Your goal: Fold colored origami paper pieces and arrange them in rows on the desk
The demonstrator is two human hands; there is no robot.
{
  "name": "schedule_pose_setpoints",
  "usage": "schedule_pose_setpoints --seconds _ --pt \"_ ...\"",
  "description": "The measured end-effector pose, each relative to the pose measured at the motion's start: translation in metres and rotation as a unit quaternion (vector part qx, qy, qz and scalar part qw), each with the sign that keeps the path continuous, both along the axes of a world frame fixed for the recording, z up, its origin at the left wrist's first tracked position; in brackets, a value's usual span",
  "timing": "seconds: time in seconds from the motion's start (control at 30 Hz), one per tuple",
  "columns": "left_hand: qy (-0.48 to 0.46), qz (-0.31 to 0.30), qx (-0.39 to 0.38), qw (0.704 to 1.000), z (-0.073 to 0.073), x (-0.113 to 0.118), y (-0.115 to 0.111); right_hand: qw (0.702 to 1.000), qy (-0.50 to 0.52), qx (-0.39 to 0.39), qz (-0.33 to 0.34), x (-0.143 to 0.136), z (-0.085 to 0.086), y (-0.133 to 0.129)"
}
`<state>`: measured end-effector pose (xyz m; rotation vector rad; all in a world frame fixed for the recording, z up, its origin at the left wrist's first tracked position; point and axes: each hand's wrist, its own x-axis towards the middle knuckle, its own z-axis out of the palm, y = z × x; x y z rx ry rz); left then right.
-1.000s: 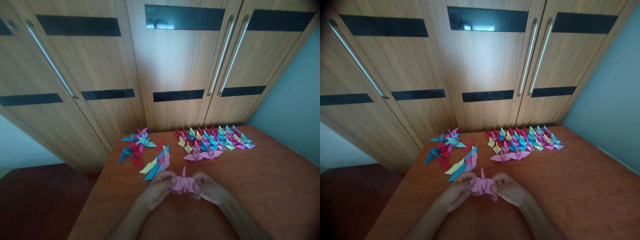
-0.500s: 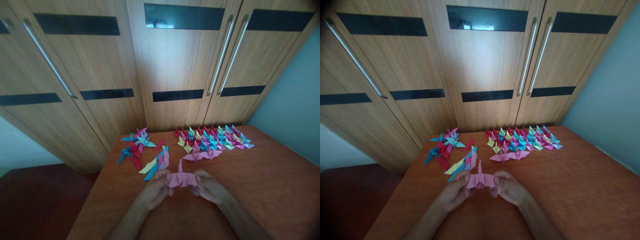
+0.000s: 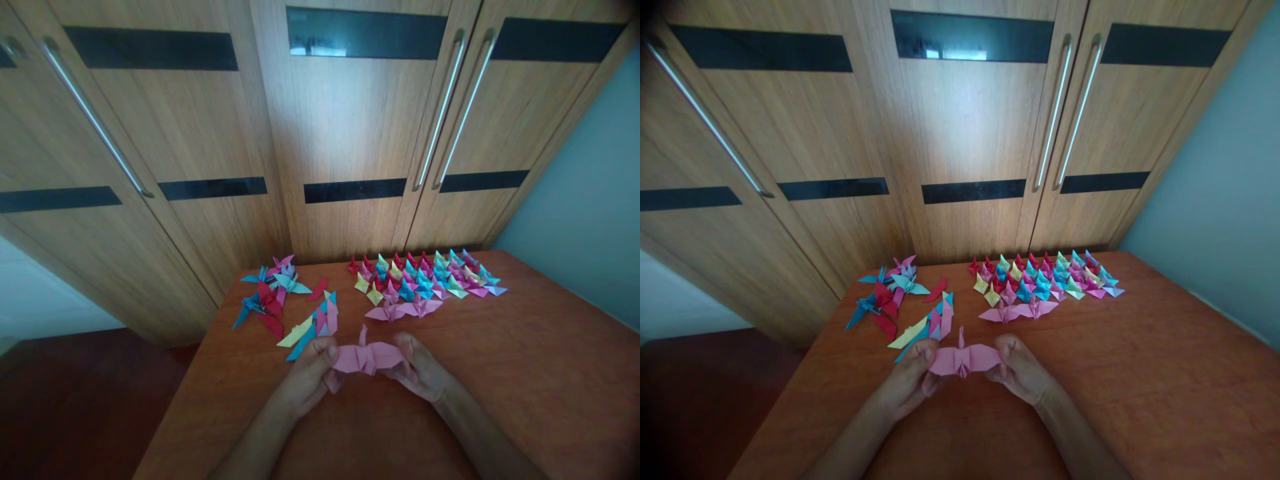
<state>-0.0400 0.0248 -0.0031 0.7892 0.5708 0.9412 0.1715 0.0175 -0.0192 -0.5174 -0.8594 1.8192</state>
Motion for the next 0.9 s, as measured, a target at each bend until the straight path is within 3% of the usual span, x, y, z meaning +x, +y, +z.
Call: schedule_pose_setpoints --seconds 0.27,0.47,0.63,0.73,0.9 --pt "0.137 -0.027 0.05 0.989 0.013 0.002 0.004 0.986 -0.165 0.02 0.002 -0.005 0.016 0.005" --pt "0.212 -0.051 0.118 0.969 0.016 0.003 0.006 0.97 -0.236 0.044 -0.045 -0.006 0.016 0.007" --pt "0.243 -0.044 0.147 0.958 0.013 0.005 0.008 0.962 -0.261 0.073 -0.04 -0.006 0.015 0.008" --pt "0.227 -0.037 0.123 0.965 0.014 0.005 0.007 0.968 -0.243 0.053 -0.032 -0.004 0.013 0.007" --pt "0.11 -0.025 0.038 0.993 0.016 0.002 0.004 0.99 -0.126 -0.025 -0.055 -0.001 0.008 0.008"
